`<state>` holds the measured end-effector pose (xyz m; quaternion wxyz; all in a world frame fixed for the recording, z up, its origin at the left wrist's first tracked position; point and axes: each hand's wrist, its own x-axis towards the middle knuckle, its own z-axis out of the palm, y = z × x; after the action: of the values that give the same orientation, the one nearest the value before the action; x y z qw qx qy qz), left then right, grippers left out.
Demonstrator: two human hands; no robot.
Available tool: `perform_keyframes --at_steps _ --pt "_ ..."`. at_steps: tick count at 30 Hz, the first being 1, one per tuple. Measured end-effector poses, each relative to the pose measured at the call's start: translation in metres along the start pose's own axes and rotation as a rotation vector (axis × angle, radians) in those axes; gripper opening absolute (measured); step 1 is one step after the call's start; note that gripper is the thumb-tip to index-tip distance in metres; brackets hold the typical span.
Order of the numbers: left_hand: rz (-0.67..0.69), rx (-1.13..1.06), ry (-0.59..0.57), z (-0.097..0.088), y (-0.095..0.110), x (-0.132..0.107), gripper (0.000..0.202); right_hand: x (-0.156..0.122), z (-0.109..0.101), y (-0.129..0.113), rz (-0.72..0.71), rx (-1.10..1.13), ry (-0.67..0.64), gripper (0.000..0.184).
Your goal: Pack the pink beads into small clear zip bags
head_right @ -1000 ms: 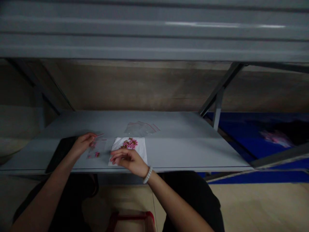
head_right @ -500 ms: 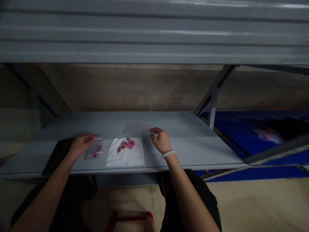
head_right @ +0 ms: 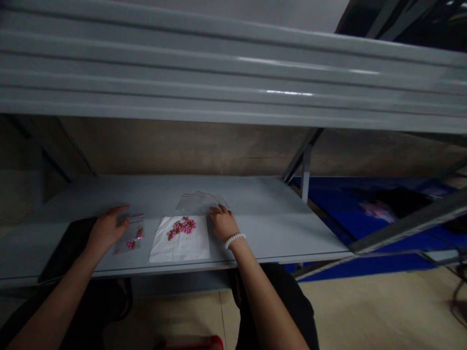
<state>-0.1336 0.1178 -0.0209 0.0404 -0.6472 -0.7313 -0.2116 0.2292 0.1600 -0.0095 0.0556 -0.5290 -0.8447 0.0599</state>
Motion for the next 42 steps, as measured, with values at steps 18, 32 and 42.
perform_keyframes --at_steps 18,32,42 --pt "-0.264 -1.584 -0.397 0.01 0.115 -0.052 0.041 -0.03 -0.006 -0.081 -0.468 0.234 0.478 0.04" --pt "-0.226 -1.527 -0.534 0.002 0.109 -0.058 0.035 -0.025 -0.011 -0.076 0.141 1.446 0.195 0.035" --pt "-0.141 -1.379 -0.613 -0.008 0.112 -0.057 0.032 -0.024 -0.011 -0.073 0.196 1.679 0.073 0.027"
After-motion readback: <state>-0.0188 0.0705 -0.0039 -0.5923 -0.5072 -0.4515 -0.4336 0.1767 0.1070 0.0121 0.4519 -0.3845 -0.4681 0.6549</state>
